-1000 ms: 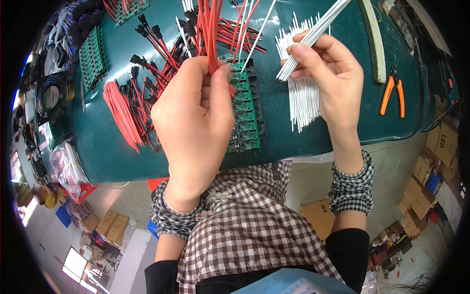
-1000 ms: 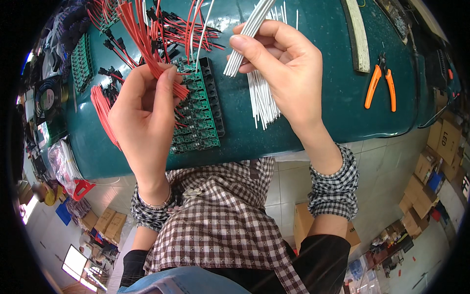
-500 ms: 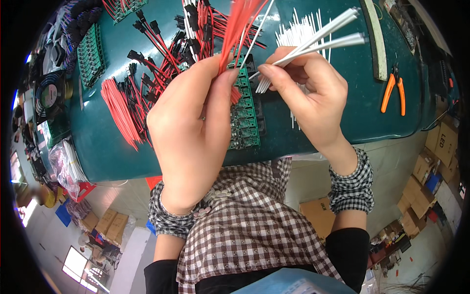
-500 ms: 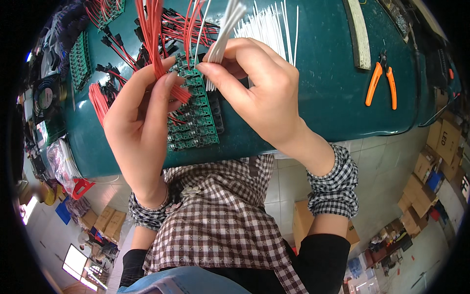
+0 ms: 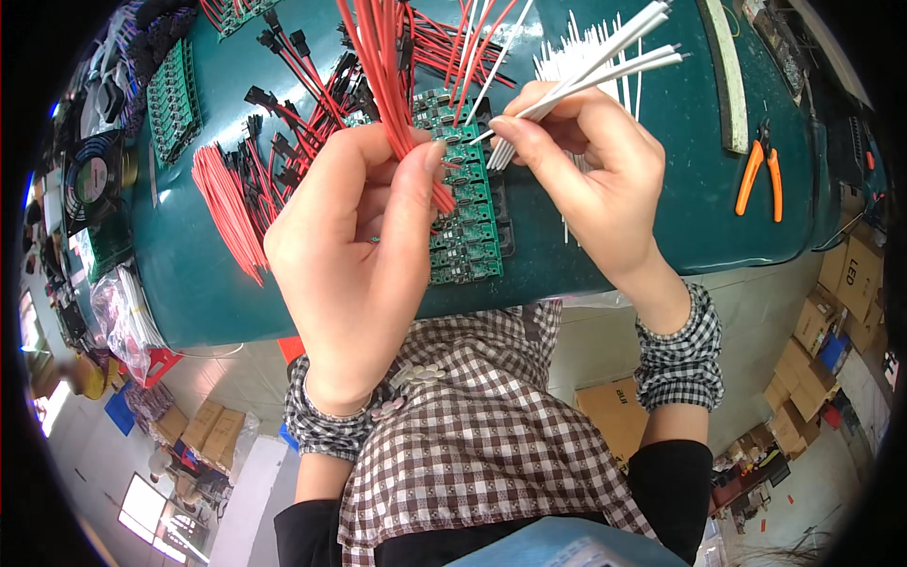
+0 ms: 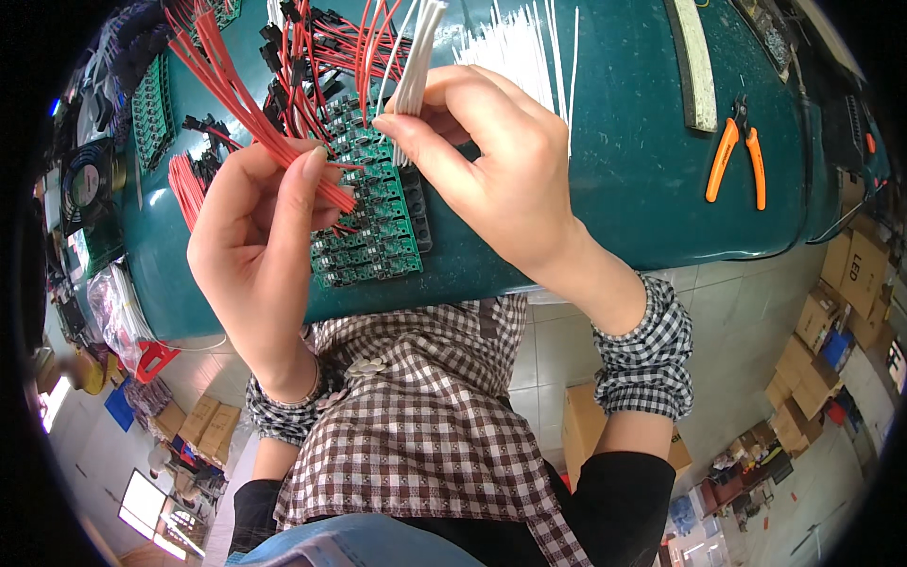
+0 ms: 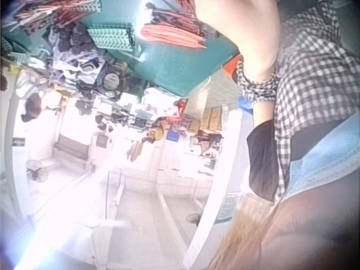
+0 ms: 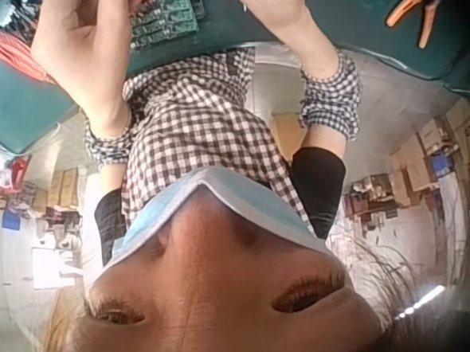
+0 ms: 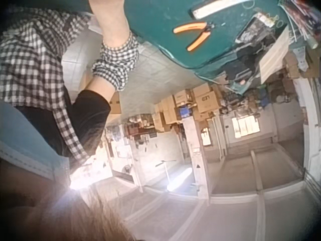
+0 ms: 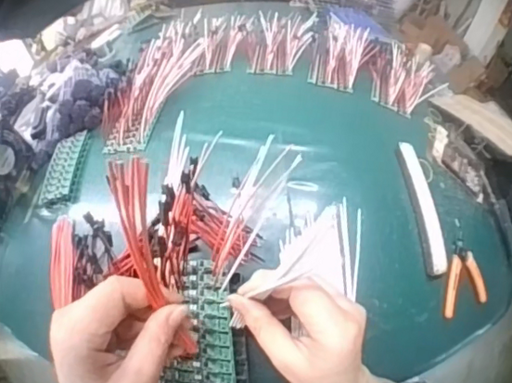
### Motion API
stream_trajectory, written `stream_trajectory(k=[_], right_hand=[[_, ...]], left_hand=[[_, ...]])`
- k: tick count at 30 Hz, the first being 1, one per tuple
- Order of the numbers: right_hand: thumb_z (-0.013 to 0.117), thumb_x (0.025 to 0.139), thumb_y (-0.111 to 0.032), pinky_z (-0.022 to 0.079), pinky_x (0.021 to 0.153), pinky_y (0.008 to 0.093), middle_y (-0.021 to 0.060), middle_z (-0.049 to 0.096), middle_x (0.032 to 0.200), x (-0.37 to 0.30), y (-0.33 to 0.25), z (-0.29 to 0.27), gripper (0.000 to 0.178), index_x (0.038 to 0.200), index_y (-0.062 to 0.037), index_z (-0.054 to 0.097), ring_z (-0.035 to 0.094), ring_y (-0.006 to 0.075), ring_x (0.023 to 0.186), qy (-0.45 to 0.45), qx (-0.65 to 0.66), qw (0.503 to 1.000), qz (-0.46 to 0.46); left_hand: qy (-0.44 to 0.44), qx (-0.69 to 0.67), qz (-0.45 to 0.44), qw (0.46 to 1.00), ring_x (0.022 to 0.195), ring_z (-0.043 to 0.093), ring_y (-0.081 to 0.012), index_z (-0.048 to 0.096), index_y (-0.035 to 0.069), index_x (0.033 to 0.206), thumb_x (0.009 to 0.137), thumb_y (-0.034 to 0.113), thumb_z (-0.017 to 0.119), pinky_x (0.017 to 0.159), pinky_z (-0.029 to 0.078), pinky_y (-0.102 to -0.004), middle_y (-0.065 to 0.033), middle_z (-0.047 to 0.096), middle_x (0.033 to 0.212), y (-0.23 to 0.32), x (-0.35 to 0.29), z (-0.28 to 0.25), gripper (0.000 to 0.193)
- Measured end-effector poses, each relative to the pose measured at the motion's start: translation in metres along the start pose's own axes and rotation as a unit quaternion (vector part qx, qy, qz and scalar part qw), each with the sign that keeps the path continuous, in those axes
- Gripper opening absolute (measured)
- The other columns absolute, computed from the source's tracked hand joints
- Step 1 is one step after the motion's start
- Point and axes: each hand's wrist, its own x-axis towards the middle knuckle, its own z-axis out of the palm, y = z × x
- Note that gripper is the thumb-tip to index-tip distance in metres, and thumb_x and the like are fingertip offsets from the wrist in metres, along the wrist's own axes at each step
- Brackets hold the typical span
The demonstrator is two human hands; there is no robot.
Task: Assembling circuit boards by inserting wires into connectors.
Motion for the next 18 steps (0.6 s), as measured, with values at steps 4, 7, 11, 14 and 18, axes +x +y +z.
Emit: stream_trajectory(k=[4, 7, 11, 14, 18], right_hand=[[0.075, 0.078, -0.002, 0.056, 0.062, 0.0252, 0.0084, 0.068, 0.082, -0.0017, 0.0002, -0.0003, 0.014, 0.089, 0.0032, 0.067, 0.069, 0.0146, 0.069, 0.003, 0.003, 1.0, 0.011], [0.075, 0.078, -0.002, 0.056, 0.062, 0.0251, 0.0084, 0.068, 0.082, -0.0014, 0.0006, 0.0002, 0.014, 0.089, 0.0033, 0.067, 0.068, 0.0145, 0.069, 0.001, 0.005, 1.0, 0.002], [0.075, 0.078, -0.002, 0.056, 0.062, 0.0251, 0.0084, 0.068, 0.082, -0.0001, -0.0013, 0.0009, 0.014, 0.089, 0.0034, 0.067, 0.068, 0.0146, 0.069, -0.002, 0.017, 1.0, 0.023], [0.075, 0.078, -0.002, 0.056, 0.062, 0.025, 0.0085, 0.068, 0.082, 0.0012, 0.0005, -0.0018, 0.014, 0.088, 0.0035, 0.067, 0.068, 0.0147, 0.069, -0.007, -0.002, 1.0, -0.003], [0.067, 0.084, 0.005, 0.053, 0.066, 0.0215, 0.0069, 0.068, 0.087, 0.0014, 0.0003, -0.004, 0.008, 0.091, 0.006, 0.063, 0.064, 0.0089, 0.074, -0.03, -0.029, 0.999, -0.024]], left_hand=[[-0.003, 0.013, 0.02, 1.0, 0.065, 0.062, -0.0054, 0.062, -0.003, 0.093, 0.087, 0.001, 0.067, 0.058, 0.049, -0.0195, -0.0061, 0.067, 0.076, -0.0023, -0.0003, 0.0006, 0.009], [-0.005, 0.004, 0.021, 1.0, 0.065, 0.063, -0.0061, 0.062, -0.003, 0.093, 0.087, 0.0, 0.066, 0.059, 0.05, -0.0202, -0.0061, 0.067, 0.076, -0.0021, 0.0001, 0.002, 0.008], [-0.007, -0.005, 0.018, 1.0, 0.066, 0.064, -0.007, 0.062, -0.003, 0.093, 0.087, 0.0, 0.066, 0.059, 0.05, -0.0208, -0.0063, 0.067, 0.076, -0.0021, 0.0013, 0.0053, 0.008], [-0.004, 0.021, 0.044, 0.999, 0.065, 0.065, -0.0073, 0.062, -0.003, 0.093, 0.087, 0.001, 0.067, 0.059, 0.05, -0.0207, -0.0064, 0.067, 0.076, -0.0043, 0.0022, 0.0068, 0.008], [0.003, 0.02, 0.039, 0.999, 0.065, 0.065, -0.0074, 0.062, -0.003, 0.092, 0.087, 0.001, 0.067, 0.058, 0.05, -0.0205, -0.0068, 0.067, 0.076, -0.0051, 0.0028, 0.0074, 0.008]])
